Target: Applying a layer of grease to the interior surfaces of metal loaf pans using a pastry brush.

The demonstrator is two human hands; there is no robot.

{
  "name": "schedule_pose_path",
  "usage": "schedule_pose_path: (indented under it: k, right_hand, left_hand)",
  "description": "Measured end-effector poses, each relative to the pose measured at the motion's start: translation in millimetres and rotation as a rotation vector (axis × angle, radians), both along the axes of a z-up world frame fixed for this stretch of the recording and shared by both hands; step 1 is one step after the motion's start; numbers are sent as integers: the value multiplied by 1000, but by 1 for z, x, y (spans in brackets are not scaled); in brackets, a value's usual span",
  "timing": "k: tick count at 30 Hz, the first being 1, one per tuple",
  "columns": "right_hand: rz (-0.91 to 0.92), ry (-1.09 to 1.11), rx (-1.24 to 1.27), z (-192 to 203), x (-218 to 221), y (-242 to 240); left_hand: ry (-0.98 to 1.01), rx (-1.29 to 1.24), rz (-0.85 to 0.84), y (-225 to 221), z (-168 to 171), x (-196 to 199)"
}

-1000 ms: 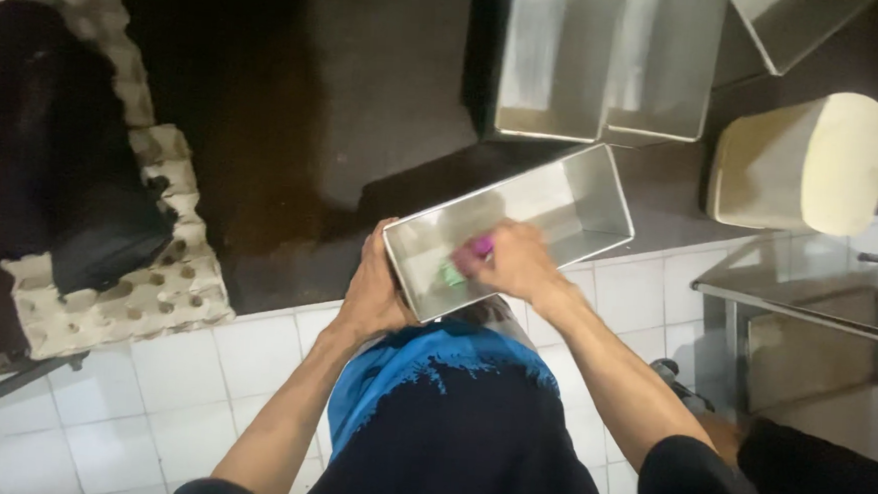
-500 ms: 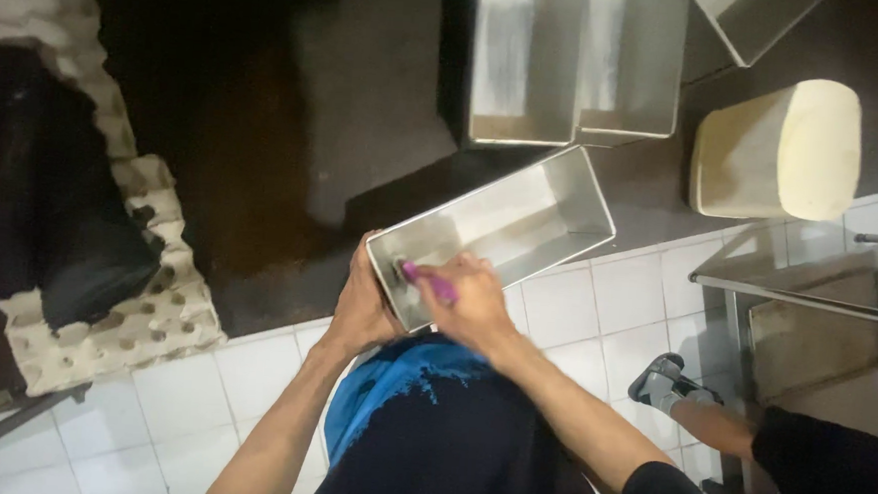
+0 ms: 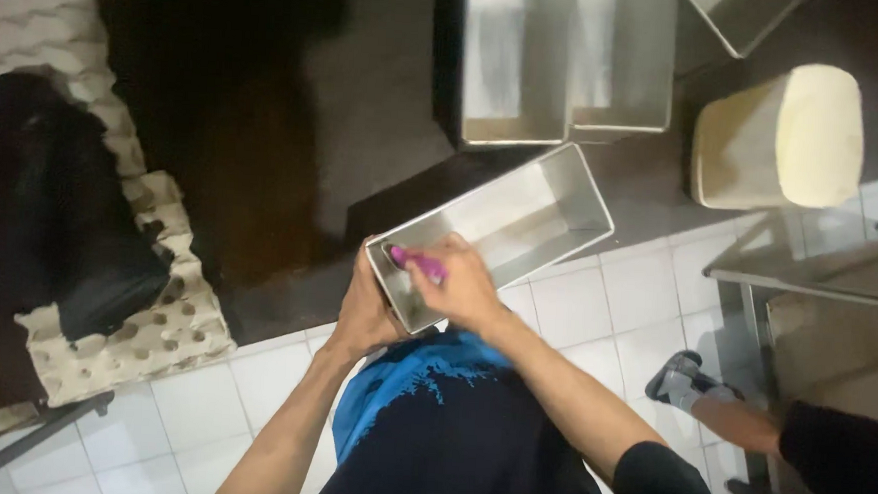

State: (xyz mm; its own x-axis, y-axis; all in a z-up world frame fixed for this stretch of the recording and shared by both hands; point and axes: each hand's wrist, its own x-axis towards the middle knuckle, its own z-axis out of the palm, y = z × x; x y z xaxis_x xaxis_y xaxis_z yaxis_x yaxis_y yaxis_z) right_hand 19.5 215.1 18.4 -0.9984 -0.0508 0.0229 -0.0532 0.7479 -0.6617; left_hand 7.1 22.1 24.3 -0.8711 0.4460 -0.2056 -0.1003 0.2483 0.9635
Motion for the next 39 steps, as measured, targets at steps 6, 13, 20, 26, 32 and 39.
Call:
schedule_pose_path:
  k: [6,13,20,26,32,39]
  right_hand:
    - [-211,84,145,88,3,102]
    - [-364,-238,-455,68,8,150]
    - [-318,-379,-278,57,-23,135]
    - [-294,76,118,68,-15,149]
    - [-38,-216,-189,26,-17,171]
    - [80,-96,42,78,-19,160]
  left_hand:
    - [-33,-237,68,-28,41,-10]
    - [649,-453,-221,9,180,-38]
    - [776,-543,-352,82,204,-50]
    - [674,-552,-304,81,204,-52]
    - [655,-535,-278,78,202,-50]
    - [577,-548,-255,65,198,-47]
